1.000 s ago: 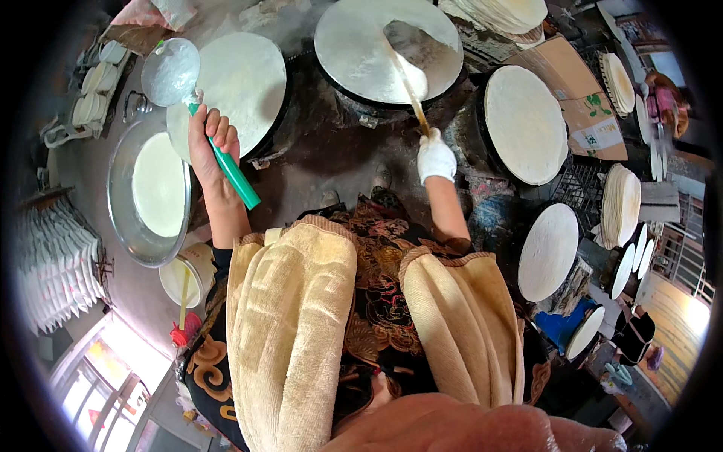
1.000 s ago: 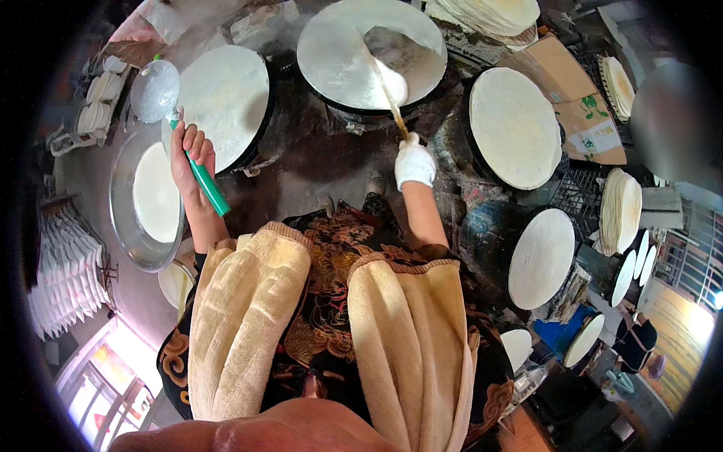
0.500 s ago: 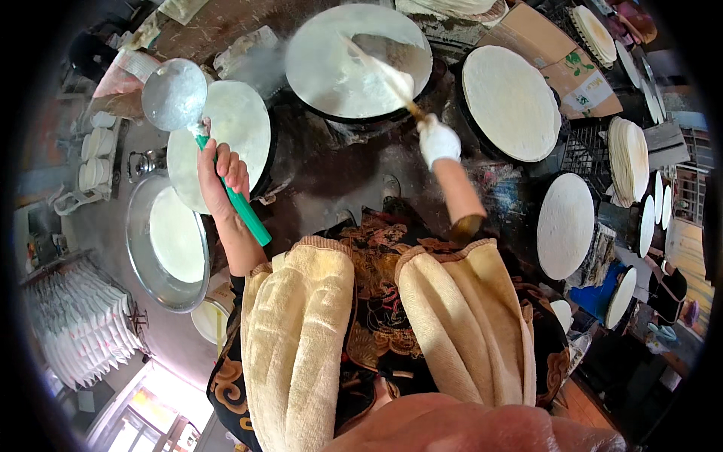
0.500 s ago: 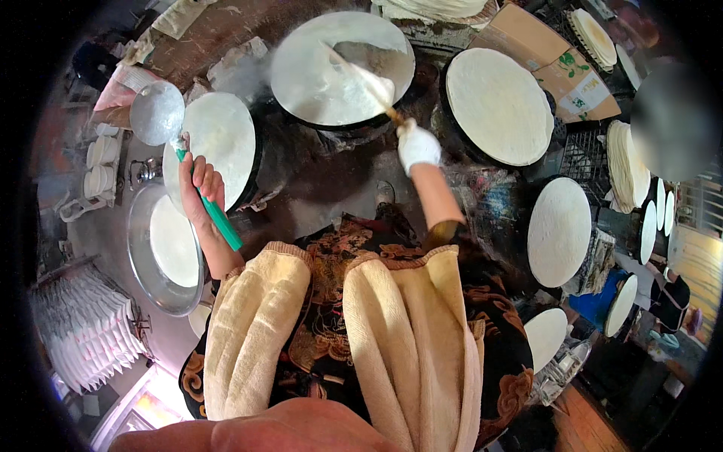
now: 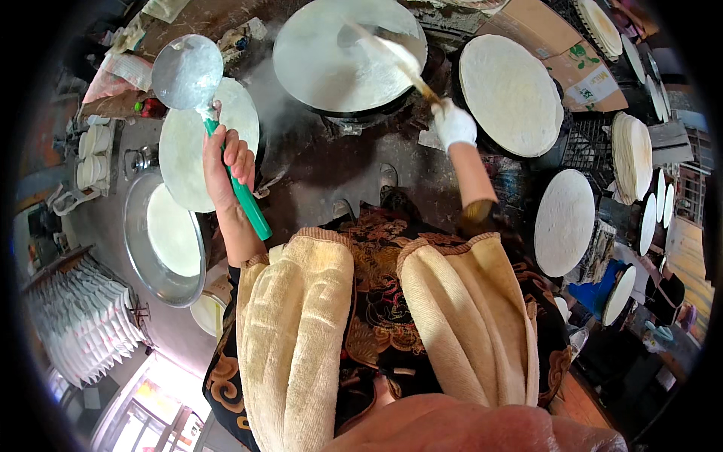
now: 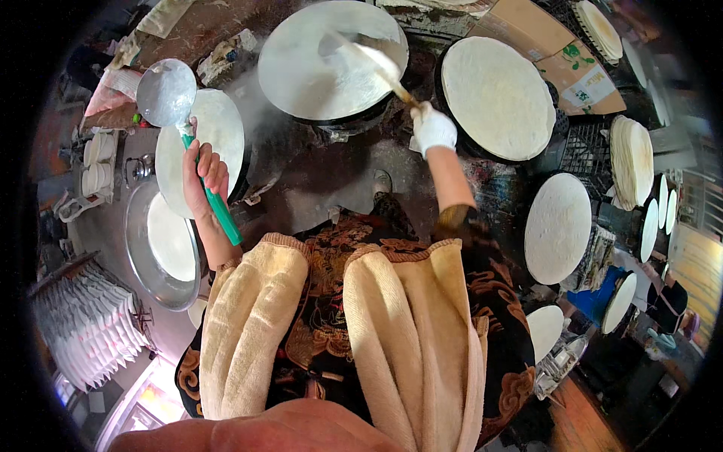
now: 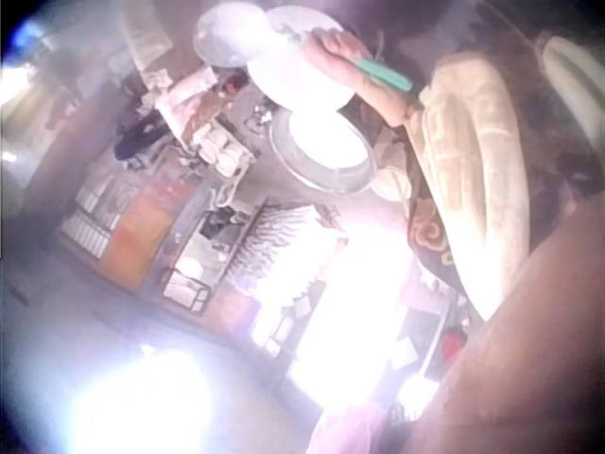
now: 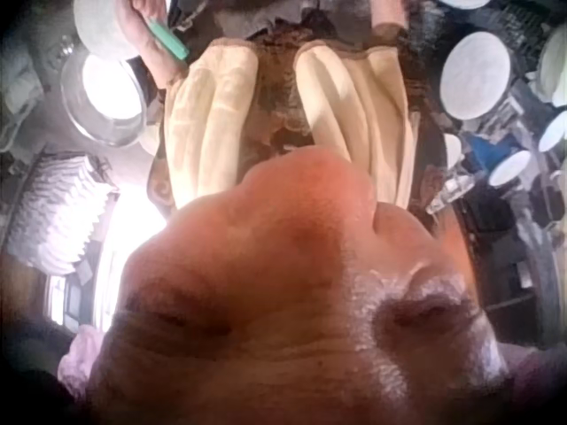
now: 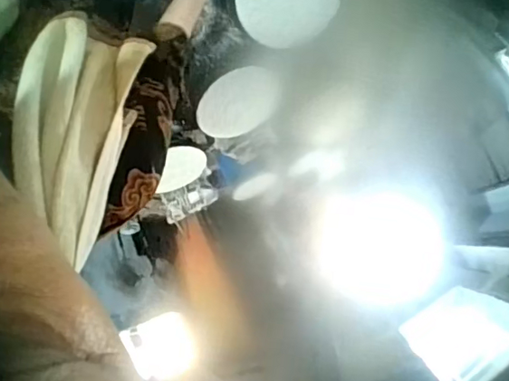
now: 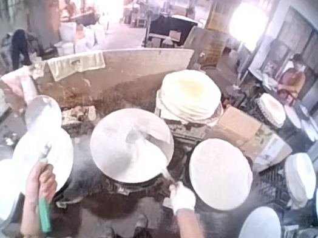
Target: The person scoops liquid batter from a large metal bowl and pours it onto a hot circular griddle. Using a wooden spreader, they swirl the batter to form a thin, round crepe. Once cooked, the person lifts the crepe and stacks it with others on a nearby surface.
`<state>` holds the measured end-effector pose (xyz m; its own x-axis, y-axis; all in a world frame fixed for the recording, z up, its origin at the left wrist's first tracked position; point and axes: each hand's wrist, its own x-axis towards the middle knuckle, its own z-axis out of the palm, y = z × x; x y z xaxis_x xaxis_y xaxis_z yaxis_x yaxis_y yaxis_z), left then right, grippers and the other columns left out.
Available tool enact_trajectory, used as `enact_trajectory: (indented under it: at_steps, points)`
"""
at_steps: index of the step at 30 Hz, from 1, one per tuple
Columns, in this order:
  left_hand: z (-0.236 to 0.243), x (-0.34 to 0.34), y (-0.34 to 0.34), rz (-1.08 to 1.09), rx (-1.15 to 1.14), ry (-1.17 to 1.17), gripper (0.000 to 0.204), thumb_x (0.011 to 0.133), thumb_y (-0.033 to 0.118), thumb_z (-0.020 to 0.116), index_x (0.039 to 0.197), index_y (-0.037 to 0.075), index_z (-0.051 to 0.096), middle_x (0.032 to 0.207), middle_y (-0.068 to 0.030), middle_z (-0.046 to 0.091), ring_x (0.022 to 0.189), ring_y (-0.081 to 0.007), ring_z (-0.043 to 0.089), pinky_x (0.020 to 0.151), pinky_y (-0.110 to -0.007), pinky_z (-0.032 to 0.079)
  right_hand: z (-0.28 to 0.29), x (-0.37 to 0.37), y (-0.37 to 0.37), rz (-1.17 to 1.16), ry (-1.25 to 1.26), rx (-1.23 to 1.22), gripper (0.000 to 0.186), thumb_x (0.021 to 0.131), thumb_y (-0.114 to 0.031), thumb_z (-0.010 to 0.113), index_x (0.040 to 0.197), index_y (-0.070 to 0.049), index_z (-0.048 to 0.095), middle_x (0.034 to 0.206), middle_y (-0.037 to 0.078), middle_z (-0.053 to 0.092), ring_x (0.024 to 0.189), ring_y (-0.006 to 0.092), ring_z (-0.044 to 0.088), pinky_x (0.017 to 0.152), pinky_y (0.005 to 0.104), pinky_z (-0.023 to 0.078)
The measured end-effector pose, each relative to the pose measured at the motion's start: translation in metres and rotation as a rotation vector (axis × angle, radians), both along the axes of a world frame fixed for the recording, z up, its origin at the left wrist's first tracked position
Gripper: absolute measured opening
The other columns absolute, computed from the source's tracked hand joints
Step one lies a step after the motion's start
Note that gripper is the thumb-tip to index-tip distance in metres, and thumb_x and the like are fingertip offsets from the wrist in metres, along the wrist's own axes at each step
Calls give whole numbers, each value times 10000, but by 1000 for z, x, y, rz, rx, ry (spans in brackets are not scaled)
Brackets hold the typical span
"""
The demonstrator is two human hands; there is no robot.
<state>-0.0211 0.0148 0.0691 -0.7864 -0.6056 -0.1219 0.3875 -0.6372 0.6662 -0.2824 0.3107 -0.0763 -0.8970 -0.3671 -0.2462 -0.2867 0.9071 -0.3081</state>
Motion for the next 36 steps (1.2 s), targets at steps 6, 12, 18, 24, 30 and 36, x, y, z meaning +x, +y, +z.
enact_trajectory:
  at_steps: [6,12,18,24,30,36]
  points:
    - [1,-5,5,-17,34,-62,100,974,138,454,896,76,443,523,29,370,347,-56,328,288,-186,283,4,22,-19,70,-43,-227,414,901,-438,463,1074,-90,605,963,249,641,935,419,611,851,478,474]
    - [21,-15,17,10,-26,-185,391,996,201,429,617,119,378,448,36,328,310,-57,292,279,-192,266,-17,-2,10,-17,-10,-123,405,923,-408,424,1139,-99,572,954,219,656,900,410,623,819,488,481]
    - [14,-26,21,-54,5,-129,283,1000,188,411,737,92,457,491,29,363,316,-54,292,274,-190,268,17,-12,-21,103,76,-281,380,891,-376,508,1055,-59,640,1064,234,601,1000,400,586,861,465,473]
    - [10,-27,22,-104,-40,-65,159,1004,173,400,953,56,494,537,28,396,337,-52,346,267,-193,290,-20,-25,-11,-89,89,-129,400,928,-400,426,1135,-90,570,1100,229,568,1020,405,576,873,488,461]
    - [2,-43,22,-199,16,1,153,1001,172,411,966,52,499,543,28,406,342,-58,361,269,-194,302,18,-40,-81,-19,-7,-294,493,865,-428,501,1268,-149,551,1177,222,593,1062,357,585,903,441,467]
    - [-4,-34,29,-211,73,-245,225,972,110,442,1193,109,486,549,31,370,363,-67,335,297,-200,278,1,46,-90,-634,-706,-1108,423,925,-335,541,1287,-117,552,757,62,615,587,165,574,506,301,471]
